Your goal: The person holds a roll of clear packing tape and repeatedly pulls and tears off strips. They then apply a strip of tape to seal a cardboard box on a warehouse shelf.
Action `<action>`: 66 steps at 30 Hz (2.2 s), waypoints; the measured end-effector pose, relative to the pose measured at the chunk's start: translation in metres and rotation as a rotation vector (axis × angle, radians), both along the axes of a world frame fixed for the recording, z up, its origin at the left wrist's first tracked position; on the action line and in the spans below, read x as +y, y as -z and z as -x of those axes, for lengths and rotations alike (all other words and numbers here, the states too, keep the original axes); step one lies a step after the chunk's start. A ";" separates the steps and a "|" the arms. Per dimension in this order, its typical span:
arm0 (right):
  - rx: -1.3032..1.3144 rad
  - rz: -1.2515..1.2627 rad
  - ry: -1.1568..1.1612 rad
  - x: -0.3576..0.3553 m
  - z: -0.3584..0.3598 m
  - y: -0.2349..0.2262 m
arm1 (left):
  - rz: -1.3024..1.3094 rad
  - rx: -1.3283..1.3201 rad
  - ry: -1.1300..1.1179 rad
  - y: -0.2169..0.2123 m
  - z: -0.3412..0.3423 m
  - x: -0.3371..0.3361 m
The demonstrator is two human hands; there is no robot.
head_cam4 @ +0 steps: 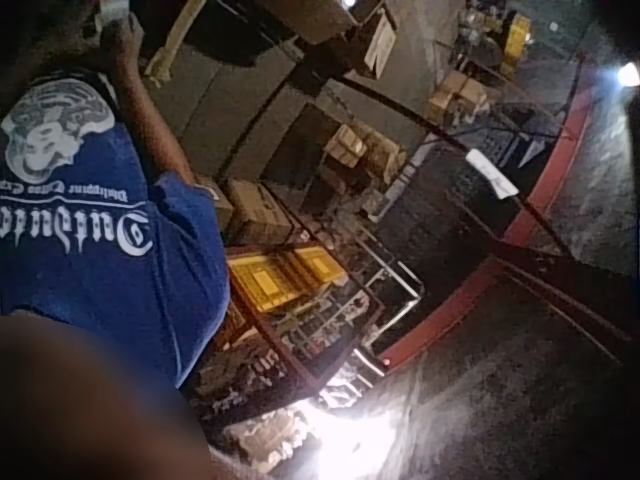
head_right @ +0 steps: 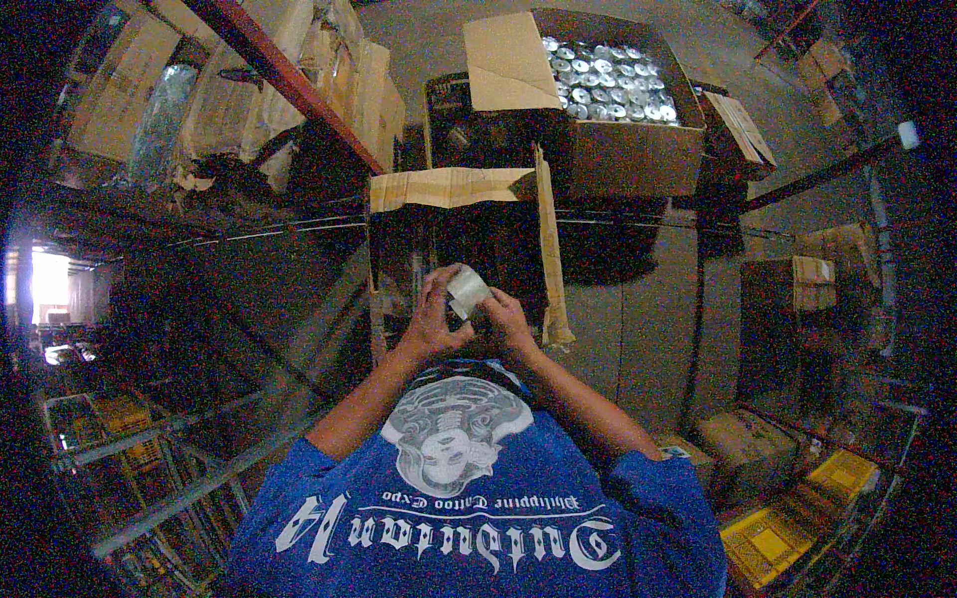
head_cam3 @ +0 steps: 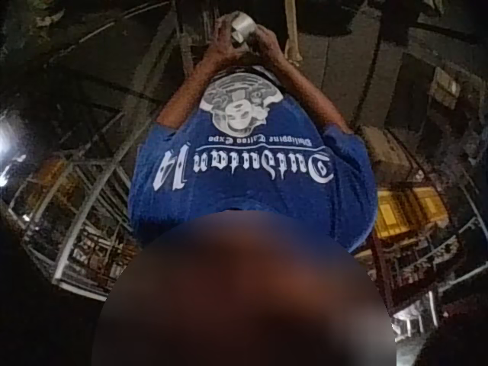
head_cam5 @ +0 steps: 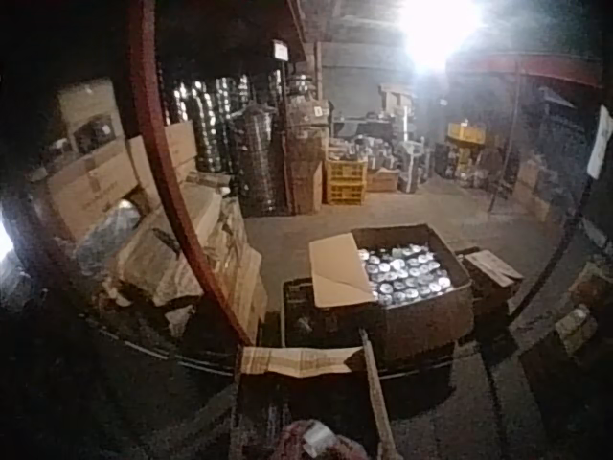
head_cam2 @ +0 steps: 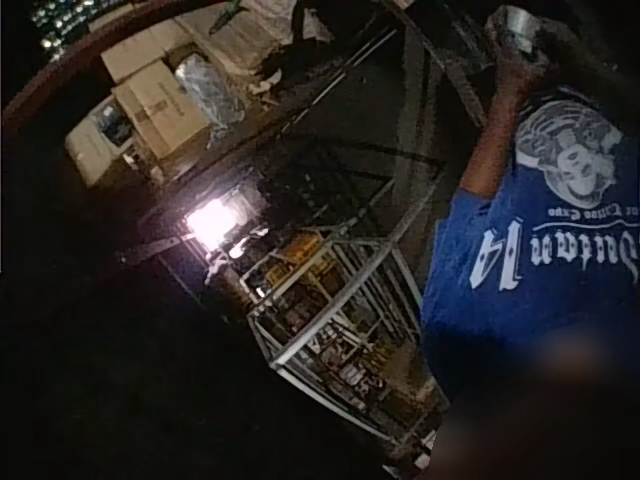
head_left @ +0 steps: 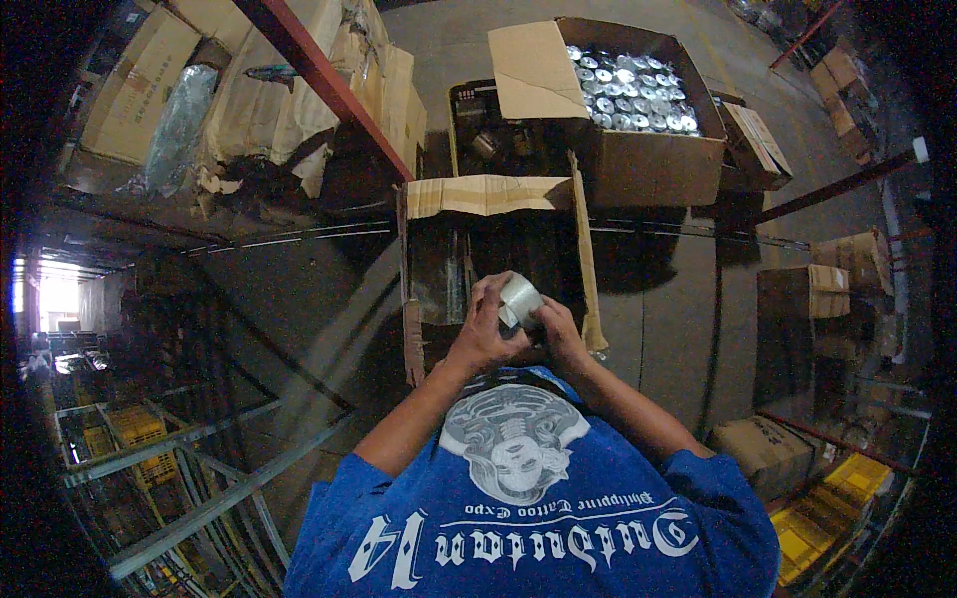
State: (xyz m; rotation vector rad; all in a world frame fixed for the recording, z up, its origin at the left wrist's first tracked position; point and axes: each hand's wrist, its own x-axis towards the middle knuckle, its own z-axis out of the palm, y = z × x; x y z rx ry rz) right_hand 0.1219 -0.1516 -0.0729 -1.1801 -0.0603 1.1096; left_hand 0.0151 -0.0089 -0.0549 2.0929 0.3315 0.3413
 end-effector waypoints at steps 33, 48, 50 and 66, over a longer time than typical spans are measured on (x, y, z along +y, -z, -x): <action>-0.035 -0.009 -0.003 -0.002 0.007 0.001 | -0.067 0.021 0.006 -0.006 0.000 0.001; 0.031 -0.067 -0.001 -0.010 0.011 0.011 | -0.029 -0.038 0.015 -0.003 0.001 0.006; 0.023 -0.023 0.020 -0.009 0.010 0.017 | 0.006 -0.027 0.022 -0.003 0.001 0.007; -0.282 0.141 -0.129 -0.023 0.004 0.032 | 0.059 0.015 0.002 -0.011 0.010 0.019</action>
